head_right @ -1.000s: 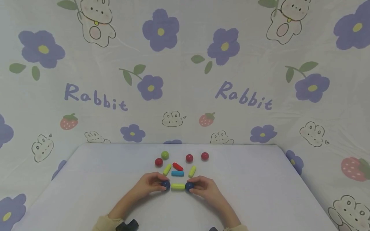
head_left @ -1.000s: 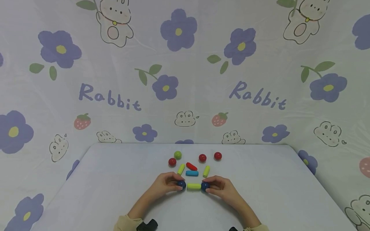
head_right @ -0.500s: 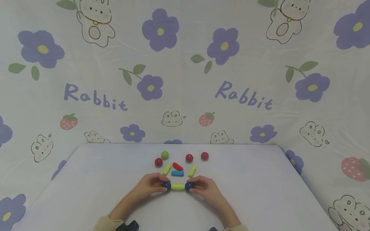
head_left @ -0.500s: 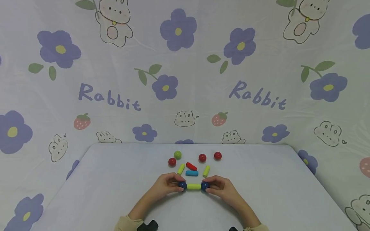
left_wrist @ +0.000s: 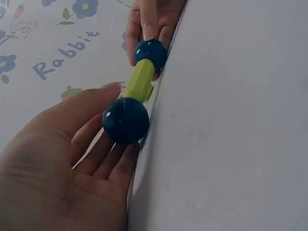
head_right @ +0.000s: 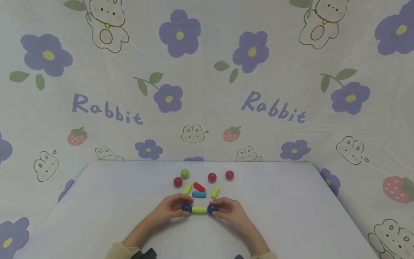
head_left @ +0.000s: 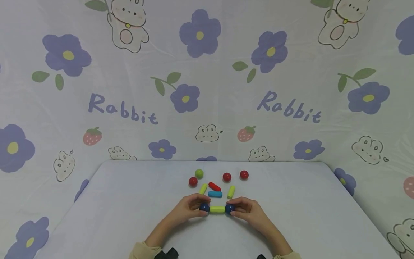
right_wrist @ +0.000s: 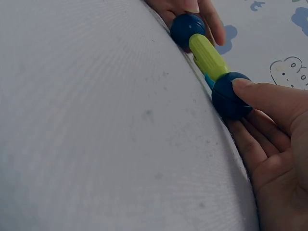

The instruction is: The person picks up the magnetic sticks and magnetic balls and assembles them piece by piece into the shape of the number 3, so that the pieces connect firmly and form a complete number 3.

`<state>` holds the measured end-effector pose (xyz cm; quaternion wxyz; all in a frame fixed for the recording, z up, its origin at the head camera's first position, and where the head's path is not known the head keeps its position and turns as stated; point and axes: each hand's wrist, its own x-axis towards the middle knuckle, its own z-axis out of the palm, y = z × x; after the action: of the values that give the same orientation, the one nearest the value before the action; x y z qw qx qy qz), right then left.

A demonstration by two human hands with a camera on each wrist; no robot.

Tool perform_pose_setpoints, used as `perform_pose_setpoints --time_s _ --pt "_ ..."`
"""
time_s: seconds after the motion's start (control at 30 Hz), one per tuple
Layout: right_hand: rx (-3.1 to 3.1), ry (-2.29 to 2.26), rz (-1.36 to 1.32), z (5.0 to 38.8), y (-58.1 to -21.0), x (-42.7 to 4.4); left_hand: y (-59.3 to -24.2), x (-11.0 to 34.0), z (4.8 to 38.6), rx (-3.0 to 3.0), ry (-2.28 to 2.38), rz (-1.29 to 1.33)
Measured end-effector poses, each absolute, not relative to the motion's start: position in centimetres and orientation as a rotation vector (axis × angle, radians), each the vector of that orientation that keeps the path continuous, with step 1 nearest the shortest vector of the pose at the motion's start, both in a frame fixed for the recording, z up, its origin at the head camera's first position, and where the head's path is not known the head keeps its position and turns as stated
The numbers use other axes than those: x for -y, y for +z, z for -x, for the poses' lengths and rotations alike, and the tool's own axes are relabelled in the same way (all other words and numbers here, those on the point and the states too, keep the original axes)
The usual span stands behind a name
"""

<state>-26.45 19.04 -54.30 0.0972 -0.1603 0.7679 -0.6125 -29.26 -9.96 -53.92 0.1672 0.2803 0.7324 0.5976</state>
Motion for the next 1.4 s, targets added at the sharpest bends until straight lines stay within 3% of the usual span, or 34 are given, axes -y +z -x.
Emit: perform_pose_setpoints --time_s 0.63,1.4 --pt "-2.243 -1.838 0.491 26.6 -54.7 -19.2 -53.9 6.5 29.1 -2.281 1.614 -0.915" --pt "-2.265 -1.823 0.523 26.4 -54.3 -19.1 -53.9 6.0 29.0 -2.39 1.577 -0.871"
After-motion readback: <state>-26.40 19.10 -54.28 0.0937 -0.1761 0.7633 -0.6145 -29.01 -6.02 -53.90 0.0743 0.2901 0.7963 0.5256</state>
